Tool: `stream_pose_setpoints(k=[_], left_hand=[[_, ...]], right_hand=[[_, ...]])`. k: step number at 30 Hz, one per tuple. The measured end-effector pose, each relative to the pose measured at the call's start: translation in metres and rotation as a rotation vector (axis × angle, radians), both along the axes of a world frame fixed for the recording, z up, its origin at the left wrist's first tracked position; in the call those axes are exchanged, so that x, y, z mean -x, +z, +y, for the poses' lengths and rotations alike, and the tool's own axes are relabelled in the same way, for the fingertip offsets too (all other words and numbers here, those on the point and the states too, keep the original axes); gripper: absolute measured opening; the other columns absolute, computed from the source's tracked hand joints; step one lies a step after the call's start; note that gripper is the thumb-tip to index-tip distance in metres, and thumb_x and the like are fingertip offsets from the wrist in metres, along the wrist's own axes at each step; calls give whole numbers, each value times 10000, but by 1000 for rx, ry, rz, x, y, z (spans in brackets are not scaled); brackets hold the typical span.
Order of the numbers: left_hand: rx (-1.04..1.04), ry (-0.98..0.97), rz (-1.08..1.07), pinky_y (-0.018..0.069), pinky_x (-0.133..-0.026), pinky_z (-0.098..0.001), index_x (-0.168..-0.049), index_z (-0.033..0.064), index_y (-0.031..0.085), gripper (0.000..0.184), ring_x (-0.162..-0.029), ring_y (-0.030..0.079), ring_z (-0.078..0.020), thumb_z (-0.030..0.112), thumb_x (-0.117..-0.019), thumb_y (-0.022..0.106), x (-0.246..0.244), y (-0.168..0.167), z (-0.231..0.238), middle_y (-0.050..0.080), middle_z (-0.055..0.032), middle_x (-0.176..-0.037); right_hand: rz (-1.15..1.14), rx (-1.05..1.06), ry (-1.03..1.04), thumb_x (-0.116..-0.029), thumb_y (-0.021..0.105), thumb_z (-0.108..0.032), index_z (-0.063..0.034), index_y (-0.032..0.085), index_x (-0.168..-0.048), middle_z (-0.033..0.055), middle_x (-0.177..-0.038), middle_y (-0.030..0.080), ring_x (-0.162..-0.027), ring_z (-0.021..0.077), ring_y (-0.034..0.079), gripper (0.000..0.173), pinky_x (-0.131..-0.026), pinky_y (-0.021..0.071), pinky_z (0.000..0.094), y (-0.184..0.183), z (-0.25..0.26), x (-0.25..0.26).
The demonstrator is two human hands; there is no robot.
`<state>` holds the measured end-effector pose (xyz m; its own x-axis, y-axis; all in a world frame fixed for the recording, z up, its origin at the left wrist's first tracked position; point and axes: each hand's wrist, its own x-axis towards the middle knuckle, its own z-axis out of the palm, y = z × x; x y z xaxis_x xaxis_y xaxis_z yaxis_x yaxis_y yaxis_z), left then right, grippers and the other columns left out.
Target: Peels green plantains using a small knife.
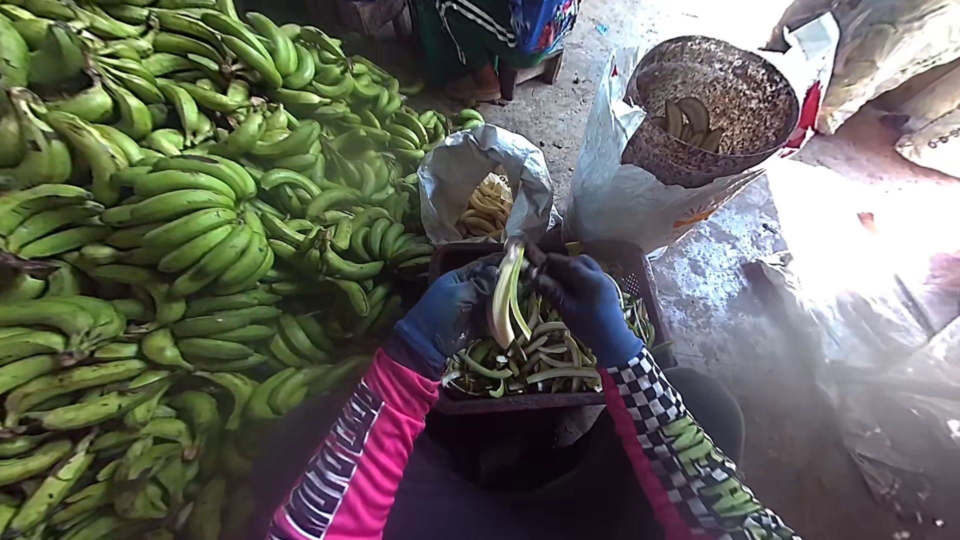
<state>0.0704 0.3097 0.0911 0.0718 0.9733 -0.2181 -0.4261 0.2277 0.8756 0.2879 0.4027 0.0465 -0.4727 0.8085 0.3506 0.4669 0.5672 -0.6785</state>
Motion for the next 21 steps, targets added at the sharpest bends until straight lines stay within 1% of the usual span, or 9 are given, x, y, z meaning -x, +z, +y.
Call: stream_pose_setpoints(k=[3, 5, 7, 8, 10, 13, 18, 20, 21], left_hand=[[-9, 0, -36, 616, -759, -386, -1455, 113, 519, 403, -884, 695, -234, 176, -1061, 461, 0, -1, 6, 682, -163, -1098], [-40, 98, 62, 603, -795, -412, -1494, 177, 499, 426, -949, 687, -237, 210, -1070, 492, 0, -5, 8, 677, -136, -1175], [-38, 218, 132, 601, -840, -435, -1493, 213, 504, 449, -1036, 685, -228, 257, -1050, 559, -1, -13, 7, 670, -95, -1260], [-37, 252, 139, 602, -834, -433, -1464, 203, 521, 440, -1032, 687, -222, 265, -1033, 587, -3, -17, 6, 677, -88, -1244], [-45, 236, 111, 602, -766, -383, -1409, 173, 552, 440, -944, 690, -189, 198, -972, 600, -7, -21, 6, 699, -79, -1139], [-112, 168, -18, 612, -786, -395, -1328, 78, 581, 346, -897, 702, -211, 124, -988, 547, -9, -12, 6, 706, -127, -1032], [-104, 289, -5, 623, -780, -424, -1331, 91, 620, 326, -856, 711, -237, 246, -1085, 474, 8, 16, 5, 706, -112, -1004], [-170, 332, 55, 619, -756, -426, -1313, 80, 616, 333, -844, 704, -231, 281, -1075, 498, 22, 19, 5, 698, -100, -998], [-214, 345, 103, 617, -732, -385, -1328, 82, 599, 344, -846, 703, -198, 285, -1075, 487, 29, 19, 3, 699, -77, -1022]], right_hand=[[65, 80, -178, -973, 605, -579, -160, 684, -1304, 72, -1158, 690, -1022, 212, 673, 540, -866, 571, 494, 2, 14, -9], [175, 124, -138, -884, 714, -609, -130, 649, -1331, 60, -1077, 703, -891, 179, 681, 659, -766, 596, 457, 7, 8, -11], [238, 131, 18, -830, 844, -426, -88, 582, -1369, 54, -963, 671, -741, 156, 638, 689, -645, 593, 396, 10, -8, -3], [217, 118, 77, -816, 869, -349, -93, 575, -1381, 46, -972, 678, -756, 148, 655, 686, -666, 616, 386, 10, -18, 4], [76, -14, 72, -875, 806, -337, -142, 642, -1355, 34, -1084, 732, -945, 158, 703, 544, -840, 619, 427, 6, -34, 17], [96, -248, -17, -891, 768, -305, -145, 735, -1212, 38, -1050, 754, -978, 191, 709, 360, -848, 608, 418, 7, -39, 21], [186, -606, -409, -894, 795, -280, -70, 691, -1170, 51, -958, 713, -801, 145, 691, 362, -698, 623, 378, 79, -21, -34], [98, -587, -683, -882, 779, -359, -15, 660, -1168, 124, -986, 705, -858, 214, 692, 462, -756, 591, 458, 130, 4, -57], [84, -489, -754, -879, 773, -385, -22, 636, -1271, 118, -1077, 711, -943, 207, 695, 552, -851, 583, 447, 155, 19, -64]])
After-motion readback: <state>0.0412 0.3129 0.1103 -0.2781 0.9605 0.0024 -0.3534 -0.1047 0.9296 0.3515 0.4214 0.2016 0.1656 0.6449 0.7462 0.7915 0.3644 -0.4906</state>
